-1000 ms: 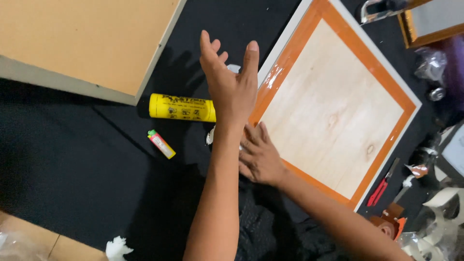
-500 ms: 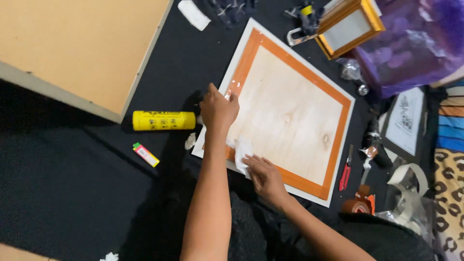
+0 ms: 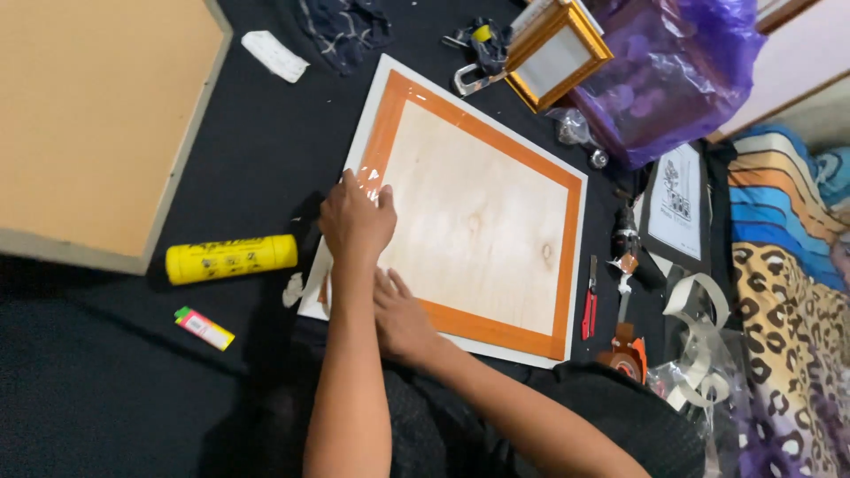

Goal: The person applies orange tape to the edges of a wooden photo frame, wipes the surface with a white cloth, then uses a cordless drill to screw metal hanging hardware into the frame's back corners.

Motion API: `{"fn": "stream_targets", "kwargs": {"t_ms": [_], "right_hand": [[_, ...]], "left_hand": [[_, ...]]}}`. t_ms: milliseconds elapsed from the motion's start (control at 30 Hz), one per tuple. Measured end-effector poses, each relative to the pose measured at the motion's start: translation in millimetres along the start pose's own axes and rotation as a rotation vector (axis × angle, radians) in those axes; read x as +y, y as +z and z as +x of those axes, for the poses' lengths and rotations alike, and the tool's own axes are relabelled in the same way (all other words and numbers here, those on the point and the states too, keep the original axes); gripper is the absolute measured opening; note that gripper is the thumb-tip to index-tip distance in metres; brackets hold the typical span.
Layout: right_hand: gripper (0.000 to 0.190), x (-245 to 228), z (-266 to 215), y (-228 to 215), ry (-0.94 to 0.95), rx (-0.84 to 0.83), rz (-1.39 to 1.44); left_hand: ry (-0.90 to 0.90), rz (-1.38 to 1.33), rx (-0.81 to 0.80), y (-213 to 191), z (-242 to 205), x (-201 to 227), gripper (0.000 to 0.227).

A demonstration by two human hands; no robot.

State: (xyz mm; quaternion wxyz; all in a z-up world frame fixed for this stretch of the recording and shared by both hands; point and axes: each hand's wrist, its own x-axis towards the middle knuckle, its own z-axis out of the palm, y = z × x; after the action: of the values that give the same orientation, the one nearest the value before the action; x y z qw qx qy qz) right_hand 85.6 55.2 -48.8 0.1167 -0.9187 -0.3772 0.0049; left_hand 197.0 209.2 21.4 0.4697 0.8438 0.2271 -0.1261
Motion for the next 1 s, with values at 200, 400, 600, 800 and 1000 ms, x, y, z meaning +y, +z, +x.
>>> {"fn": "stream_targets", "kwargs": {"t_ms": [200,400,600,800,1000], "right_hand": [[0.068,43.1,59.5,7.4,0.236,-0.356,-0.193],[0.066,16.9,34.2,-9.3,0.085,-0.117,0.122],[0.077,89.3,119.0,1.8,0.271,-0.347,-0.173],[0.078,65.6,123.4,-6.0,0.307,-0.362,-0.164],[0.077,120.7,162.7,5.0,0.381,-0.359,-0.174]], "left_hand": [[-0.125,-0.004,-0.047,-0.5,16.6,-3.6,0.073],[-0.142,0.061,0.034,9.4,34.6,-1.9,0.075],[-0.205,-0.066,-0.078,-30.1,22.1,19.7,0.077],[-0.242,-0.142,-0.121,-48.4,17.4,27.4,0.074],[-0.210,-0.083,-0.117,-40.7,16.4,18.3,0.074]]}}
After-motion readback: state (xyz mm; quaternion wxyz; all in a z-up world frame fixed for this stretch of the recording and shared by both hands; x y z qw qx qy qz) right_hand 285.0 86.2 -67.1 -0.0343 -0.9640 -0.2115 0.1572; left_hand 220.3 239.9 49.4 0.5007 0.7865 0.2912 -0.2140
